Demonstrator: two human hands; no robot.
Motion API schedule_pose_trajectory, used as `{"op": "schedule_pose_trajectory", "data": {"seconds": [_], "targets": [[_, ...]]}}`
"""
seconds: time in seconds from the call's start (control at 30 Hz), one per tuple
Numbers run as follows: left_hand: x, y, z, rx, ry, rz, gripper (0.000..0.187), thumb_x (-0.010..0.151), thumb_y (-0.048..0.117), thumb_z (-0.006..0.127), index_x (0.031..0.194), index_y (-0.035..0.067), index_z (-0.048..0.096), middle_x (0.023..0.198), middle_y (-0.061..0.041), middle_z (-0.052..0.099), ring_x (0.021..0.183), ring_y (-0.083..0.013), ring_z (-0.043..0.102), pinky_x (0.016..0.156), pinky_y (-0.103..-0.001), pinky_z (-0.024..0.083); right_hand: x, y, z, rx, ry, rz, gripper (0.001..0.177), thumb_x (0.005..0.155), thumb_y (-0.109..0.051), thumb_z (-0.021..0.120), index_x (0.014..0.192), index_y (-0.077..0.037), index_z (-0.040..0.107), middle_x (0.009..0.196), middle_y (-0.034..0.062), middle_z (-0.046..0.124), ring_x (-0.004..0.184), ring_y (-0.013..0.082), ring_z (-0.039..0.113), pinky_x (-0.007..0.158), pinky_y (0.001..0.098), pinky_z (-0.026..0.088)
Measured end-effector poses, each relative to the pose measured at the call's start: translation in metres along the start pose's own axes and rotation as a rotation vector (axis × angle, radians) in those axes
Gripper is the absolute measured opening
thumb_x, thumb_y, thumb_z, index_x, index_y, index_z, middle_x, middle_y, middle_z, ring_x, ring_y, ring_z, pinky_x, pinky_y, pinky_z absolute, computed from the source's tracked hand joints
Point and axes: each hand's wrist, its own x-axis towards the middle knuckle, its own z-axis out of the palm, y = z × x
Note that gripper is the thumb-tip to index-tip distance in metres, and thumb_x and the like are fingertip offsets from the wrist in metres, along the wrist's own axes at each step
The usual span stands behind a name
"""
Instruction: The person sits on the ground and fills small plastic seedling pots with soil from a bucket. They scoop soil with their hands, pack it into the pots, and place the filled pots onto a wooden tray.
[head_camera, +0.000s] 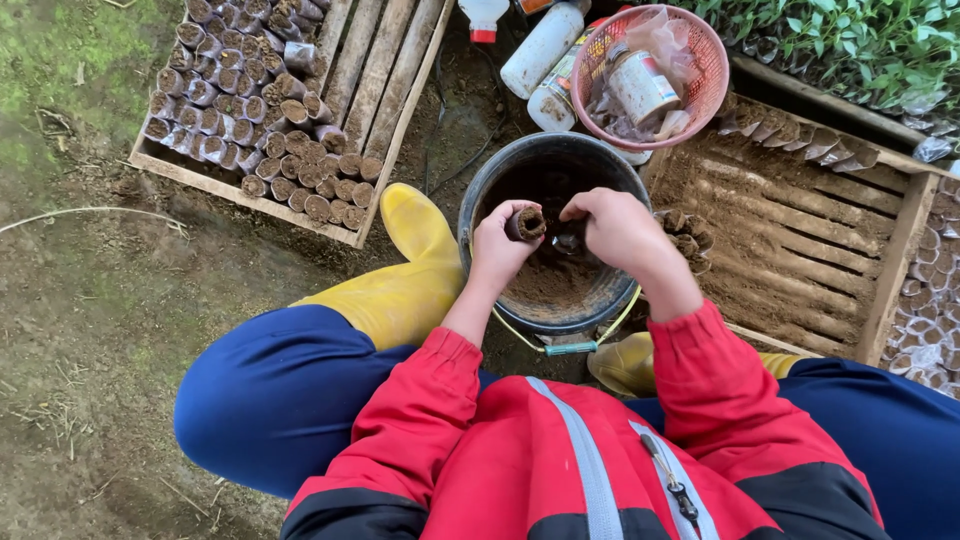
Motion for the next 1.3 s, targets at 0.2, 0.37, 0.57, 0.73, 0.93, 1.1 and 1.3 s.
{"op": "schedule_pose_trajectory", "data": {"seconds": [0.2,0.37,0.57,0.73,0.93,1.1,1.3], "targets": [[0.0,-0.004,0.002,0.052,0.021,-0.012,0.04,0.072,0.015,0.082,0.109,0.029,0.076,0.107,-0.001,0.078,0.114,-0.0279,0.07,0.102,-0.043,0.055,0.026,0.035,0.123,0.045,-0.188,-0.155,0.025,0.086,-0.012,0.062,0.107,-0.003,0.072,0.106,0.0256,0.074,0.105,0.0495,0.067,0.093,0.0612,0.055],[0.001,-0.016,0.006,0.013,-0.019,-0.012,0.041,0.072,0.014,0.084,0.109,0.03,0.076,0.105,0.001,0.078,0.112,-0.0245,0.071,0.1,-0.04,0.056,0.028,0.066,0.186,-0.214,-0.255,-0.311,0.041,0.09,-0.021,0.062,0.131,-0.013,0.064,0.135,0.0122,0.062,0.128,0.0381,0.057,0.1,0.0527,0.054],[0.005,-0.022,0.009,0.007,-0.046,-0.006,0.042,0.071,0.018,0.086,0.109,0.032,0.076,0.105,0.003,0.078,0.112,-0.0207,0.071,0.098,-0.037,0.057,0.047,0.106,0.209,-0.312,-0.374,-0.078,0.035,0.085,-0.022,0.067,0.119,-0.026,0.073,0.115,0.0025,0.072,0.114,0.0276,0.067,0.091,0.0444,0.062],[0.0,-0.017,0.007,0.0,-0.05,-0.005,0.042,0.073,0.012,0.084,0.111,0.027,0.076,0.107,-0.003,0.078,0.114,-0.0259,0.07,0.099,-0.04,0.057,0.053,0.125,0.175,0.161,-0.348,0.042,0.025,0.071,-0.019,0.075,0.095,-0.018,0.08,0.085,0.0102,0.076,0.088,0.0331,0.073,0.077,0.0483,0.058],[0.004,-0.029,0.012,0.042,-0.073,-0.023,0.044,0.072,0.013,0.085,0.112,0.029,0.076,0.108,-0.003,0.077,0.115,-0.0255,0.07,0.1,-0.041,0.057,0.062,0.101,0.122,1.361,0.046,0.278,0.017,0.086,-0.007,0.069,0.102,-0.011,0.075,0.086,0.0044,0.074,0.075,0.0179,0.072,0.065,0.0313,0.058],[0.007,-0.035,0.013,0.095,-0.076,-0.059,0.045,0.07,0.015,0.086,0.111,0.03,0.075,0.106,-0.003,0.077,0.114,-0.0269,0.07,0.098,-0.04,0.058,0.047,0.05,0.083,1.795,0.111,0.122,0.023,0.098,-0.036,0.061,0.094,-0.014,0.07,0.082,0.0075,0.062,0.079,0.0248,0.066,0.074,0.0354,0.053],[0.01,-0.042,0.02,0.134,-0.058,-0.087,0.042,0.068,0.02,0.085,0.109,0.027,0.074,0.104,-0.006,0.077,0.112,-0.0286,0.07,0.095,-0.043,0.057,0.039,0.021,0.08,1.701,0.221,-0.149,0.04,0.107,-0.035,0.048,0.084,-0.003,0.059,0.079,0.0156,0.056,0.087,0.0342,0.067,0.084,0.0369,0.053]]}}
